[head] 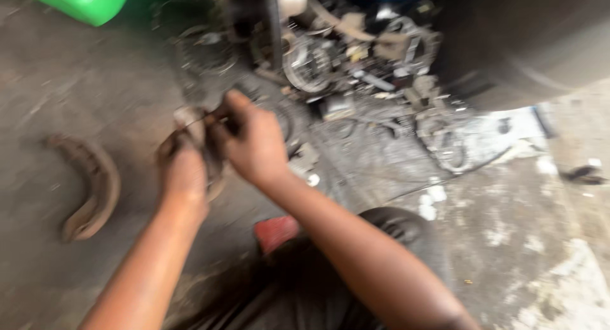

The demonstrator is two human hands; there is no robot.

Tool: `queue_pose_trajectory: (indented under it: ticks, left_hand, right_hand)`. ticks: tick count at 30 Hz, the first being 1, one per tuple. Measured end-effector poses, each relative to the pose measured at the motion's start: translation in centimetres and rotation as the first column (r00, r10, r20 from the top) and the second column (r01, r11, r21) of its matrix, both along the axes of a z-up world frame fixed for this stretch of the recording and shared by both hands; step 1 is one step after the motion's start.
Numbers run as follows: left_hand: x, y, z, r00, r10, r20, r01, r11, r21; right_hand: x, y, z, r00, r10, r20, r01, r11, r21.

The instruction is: The person wipes and cleans brake shoes by hand and with a cloth while sitting on the floor of a workshop.

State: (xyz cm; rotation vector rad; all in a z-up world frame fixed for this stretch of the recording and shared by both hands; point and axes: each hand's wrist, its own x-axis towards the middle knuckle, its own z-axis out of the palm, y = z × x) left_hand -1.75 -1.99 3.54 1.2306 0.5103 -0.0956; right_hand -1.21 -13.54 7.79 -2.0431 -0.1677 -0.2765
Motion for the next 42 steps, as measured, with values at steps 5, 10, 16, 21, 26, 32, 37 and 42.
queue_pose_trajectory:
  ticks: [5, 10, 16, 21, 26, 32, 37, 42]
  left_hand:
    - [0.0, 0.9, 0.7, 1.0, 0.007, -0.03, -0.009, 0.998, -0.063]
    - [0.6, 0.6, 0.8, 1.0, -0.015, 0.027, 0.017, 0.996, -0.085]
    - [1.0, 0.5, -0.3, 0.996, 0.052, -0.075, -0.051, 0.999, 0.017]
    - [1.2, 0.4, -1.4, 0.997, 0.047, 0.067, -0.043, 0.998, -0.056]
    - [1.2, 0.7, -3.0, 0.991, 0.058, 0.121, -0.04, 0.989, -0.145]
    - [1.2, -0.2, -1.8, 0.985, 0.027, 0.169, 0.003, 0.985, -0.173]
    - [1.5, 0.2, -2.1, 0.99, 0.03, 0.135, -0.004, 0.982, -0.189]
    - [1.1, 1.5, -1.9, 0.987, 0.098, 0.128, -0.069, 0.975, -0.211]
  right_hand:
    - [0.8, 0.6, -0.1, 1.0, 0.002, -0.026, -0.002, 1.0, 0.018]
    - [1.0, 1.1, -0.3, 0.988, -0.026, -0.155, 0.023, 1.0, -0.02]
    - [1.1, 0.7, -0.7, 0.998, -0.024, -0.066, 0.023, 1.0, -0.014]
    - [0.2, 0.5, -0.9, 0.999, -0.039, -0.019, 0.037, 0.996, -0.082]
    - [0.3, 0.3, -1.1, 0.997, -0.03, -0.069, 0.027, 0.999, -0.044]
    - [0.9, -0.7, -0.1, 0.994, -0.08, -0.08, 0.075, 0.995, -0.059]
    - [-0.4, -0.5, -0.4, 0.976, -0.068, -0.205, 0.085, 0.994, 0.073]
    - [-0.6, 1.5, -0.6, 0.994, -0.054, -0.095, 0.066, 0.99, 0.125]
